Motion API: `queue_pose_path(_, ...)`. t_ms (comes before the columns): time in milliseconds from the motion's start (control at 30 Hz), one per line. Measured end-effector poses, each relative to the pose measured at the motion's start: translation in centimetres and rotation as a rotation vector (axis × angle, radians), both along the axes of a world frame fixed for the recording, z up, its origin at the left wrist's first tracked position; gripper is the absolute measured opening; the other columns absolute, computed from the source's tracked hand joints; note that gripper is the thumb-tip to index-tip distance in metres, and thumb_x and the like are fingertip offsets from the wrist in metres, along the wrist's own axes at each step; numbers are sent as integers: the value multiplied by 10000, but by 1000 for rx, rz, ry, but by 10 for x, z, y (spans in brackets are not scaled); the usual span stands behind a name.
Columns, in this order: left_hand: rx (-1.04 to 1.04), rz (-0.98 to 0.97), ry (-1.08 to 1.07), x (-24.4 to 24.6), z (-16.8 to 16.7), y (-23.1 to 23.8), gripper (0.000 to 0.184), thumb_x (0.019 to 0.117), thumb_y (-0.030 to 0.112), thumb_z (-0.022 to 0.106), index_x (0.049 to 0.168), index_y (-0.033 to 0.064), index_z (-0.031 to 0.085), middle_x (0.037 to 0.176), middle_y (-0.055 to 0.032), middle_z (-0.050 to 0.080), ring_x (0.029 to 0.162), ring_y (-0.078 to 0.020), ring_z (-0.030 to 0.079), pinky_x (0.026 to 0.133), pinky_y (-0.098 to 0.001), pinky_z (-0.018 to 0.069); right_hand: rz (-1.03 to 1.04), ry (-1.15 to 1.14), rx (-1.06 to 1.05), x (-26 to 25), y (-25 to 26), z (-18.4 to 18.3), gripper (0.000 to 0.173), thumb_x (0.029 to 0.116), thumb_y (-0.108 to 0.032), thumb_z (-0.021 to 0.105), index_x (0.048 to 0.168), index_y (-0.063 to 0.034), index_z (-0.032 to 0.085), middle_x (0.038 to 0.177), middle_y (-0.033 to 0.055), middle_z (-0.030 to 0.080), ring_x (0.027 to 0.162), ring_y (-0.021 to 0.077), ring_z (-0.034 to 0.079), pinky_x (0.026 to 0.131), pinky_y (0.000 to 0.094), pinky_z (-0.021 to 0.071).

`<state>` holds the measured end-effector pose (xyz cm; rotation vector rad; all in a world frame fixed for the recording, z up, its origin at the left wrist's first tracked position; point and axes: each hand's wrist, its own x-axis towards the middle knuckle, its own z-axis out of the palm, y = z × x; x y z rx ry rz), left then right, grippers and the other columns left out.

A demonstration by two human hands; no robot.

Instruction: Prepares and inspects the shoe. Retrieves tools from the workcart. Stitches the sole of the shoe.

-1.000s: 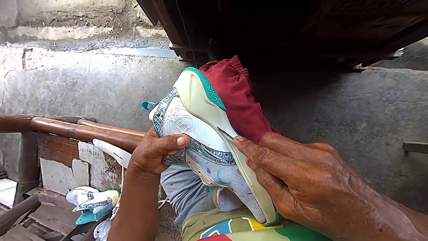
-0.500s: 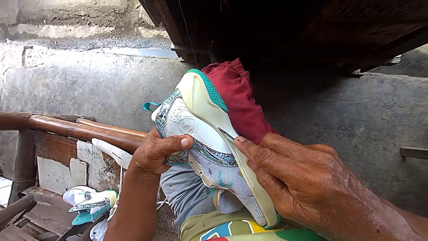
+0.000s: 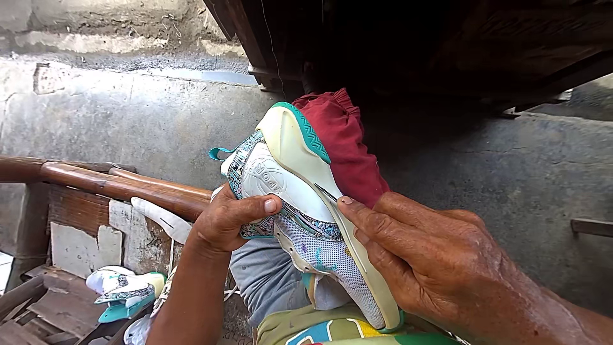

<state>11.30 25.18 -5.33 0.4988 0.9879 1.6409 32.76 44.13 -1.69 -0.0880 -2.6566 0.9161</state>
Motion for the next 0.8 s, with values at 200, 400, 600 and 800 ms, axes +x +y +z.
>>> queue_pose_path(200,6,-7,-6,-1,-1,0,277,904,59,736,1172,128,710,1031,-57,769,922,-126,749,855,-320,624,3,3,0,-1,0,0,355,1008,-142,489,1242,-47,738,796,31,580,610,100,491,477,239,332)
queue_pose_path(400,2,-13,5,-1,0,1,272,911,43,723,1173,115,707,1028,-65,768,924,-132,749,862,-327,623,4,-4,9,-2,1,1,355,1011,-142,488,1245,-38,733,779,30,568,613,110,483,483,246,330)
queue_pose_path(600,9,-21,14,-1,1,3,279,914,40,719,1181,117,701,1039,-65,767,932,-137,748,870,-330,621,-5,-3,15,-2,0,0,353,1013,-141,486,1242,-40,735,787,40,579,612,118,492,483,254,338)
queue_pose_path(800,21,-36,0,-2,1,3,271,927,41,707,1187,116,699,1038,-68,766,935,-138,748,873,-333,620,-15,-3,29,-2,-1,0,356,1016,-143,480,1242,-39,734,776,45,575,605,126,488,481,259,334)
